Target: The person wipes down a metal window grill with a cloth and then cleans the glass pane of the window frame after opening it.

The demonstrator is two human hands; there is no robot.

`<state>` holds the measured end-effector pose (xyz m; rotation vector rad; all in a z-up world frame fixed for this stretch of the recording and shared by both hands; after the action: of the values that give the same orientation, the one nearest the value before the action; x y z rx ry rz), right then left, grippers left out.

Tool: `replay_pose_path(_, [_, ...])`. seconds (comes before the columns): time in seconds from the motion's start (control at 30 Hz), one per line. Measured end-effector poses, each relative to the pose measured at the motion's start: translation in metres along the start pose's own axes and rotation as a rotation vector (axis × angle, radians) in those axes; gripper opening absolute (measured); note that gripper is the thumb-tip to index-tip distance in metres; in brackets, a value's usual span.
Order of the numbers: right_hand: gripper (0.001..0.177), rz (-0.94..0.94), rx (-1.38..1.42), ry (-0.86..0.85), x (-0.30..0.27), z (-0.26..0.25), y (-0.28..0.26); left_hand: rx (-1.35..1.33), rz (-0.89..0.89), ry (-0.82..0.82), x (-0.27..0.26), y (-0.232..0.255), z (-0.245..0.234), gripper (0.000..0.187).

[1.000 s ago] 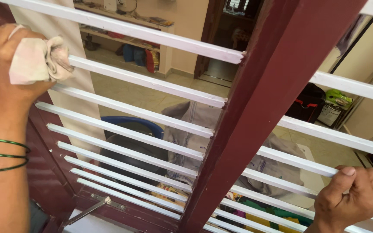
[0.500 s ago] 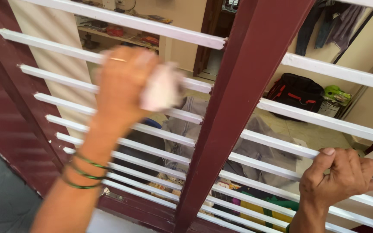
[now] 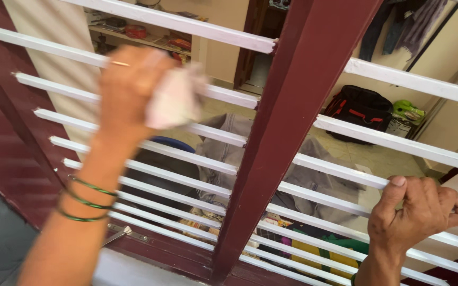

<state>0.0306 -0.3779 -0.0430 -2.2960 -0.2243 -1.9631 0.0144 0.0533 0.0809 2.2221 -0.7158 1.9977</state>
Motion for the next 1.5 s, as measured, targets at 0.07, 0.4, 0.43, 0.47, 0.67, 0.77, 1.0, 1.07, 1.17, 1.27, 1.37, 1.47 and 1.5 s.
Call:
replay_pose_path(0.07, [0.042, 0.009, 0.01, 0.007, 0.001, -0.001, -0.001, 0.064, 0.013, -0.001, -0.014, -0.04, -0.01, 0.027])
replay_pose_path(0.4, [0.042, 0.002, 0.012, 0.071, 0.001, 0.002, -0.002, 0.309, -0.205, -0.117, -0.076, -0.155, -0.036, 0.038])
replay_pose_path(0.43, [0.043, -0.001, 0.014, 0.076, 0.001, 0.002, -0.002, 0.299, -0.239, -0.125, -0.079, -0.156, -0.037, 0.041])
replay_pose_path(0.47, [0.043, -0.008, 0.016, 0.073, 0.001, 0.0, -0.002, 0.287, -0.262, -0.117, -0.082, -0.155, -0.039, 0.043])
replay_pose_path(0.67, [0.04, -0.019, 0.025, 0.042, -0.001, 0.0, 0.0, 0.168, -0.324, 0.013, -0.113, -0.121, -0.046, 0.054])
replay_pose_path(0.77, [0.043, -0.005, 0.002, 0.012, -0.002, 0.0, 0.001, 0.132, -0.311, -0.028, -0.118, -0.105, -0.037, 0.063])
replay_pose_path(1.0, [0.04, 0.007, -0.003, 0.001, 0.0, 0.0, -0.002, 0.256, -0.454, -0.328, -0.114, -0.152, -0.037, 0.068])
replay_pose_path(1.07, [0.039, 0.005, -0.01, 0.013, -0.001, 0.002, -0.002, 0.331, -0.463, -0.408, -0.115, -0.165, -0.031, 0.059])
replay_pose_path(1.17, [0.037, 0.006, -0.014, 0.03, -0.004, 0.004, -0.001, 0.426, -0.439, -0.506, -0.114, -0.177, -0.018, 0.062])
replay_pose_path(1.27, [0.036, 0.012, -0.015, 0.039, -0.004, 0.005, 0.001, 0.365, -0.404, -0.486, -0.108, -0.167, -0.011, 0.071])
replay_pose_path(1.37, [0.035, 0.021, -0.01, 0.044, -0.004, 0.006, 0.002, 0.22, -0.248, -0.341, -0.087, -0.12, -0.008, 0.074])
replay_pose_path(1.47, [0.031, 0.027, -0.008, 0.046, -0.005, 0.006, 0.003, 0.134, -0.305, -0.553, -0.075, -0.074, 0.031, 0.056])
replay_pose_path(1.5, [0.031, 0.027, -0.011, 0.048, -0.005, 0.006, 0.003, 0.082, -0.301, -0.52, -0.065, -0.053, 0.035, 0.063])
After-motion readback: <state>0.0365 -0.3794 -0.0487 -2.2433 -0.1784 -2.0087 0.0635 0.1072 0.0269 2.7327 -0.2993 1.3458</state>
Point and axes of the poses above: each hand's wrist, its own x-axis towards the middle knuckle, its own z-axis out of the palm, y = z × x, the point moved 10 cm from there along x, towards the middle knuckle, and after that the axes turned 3 degrees about -z, right-handed, at the moved point
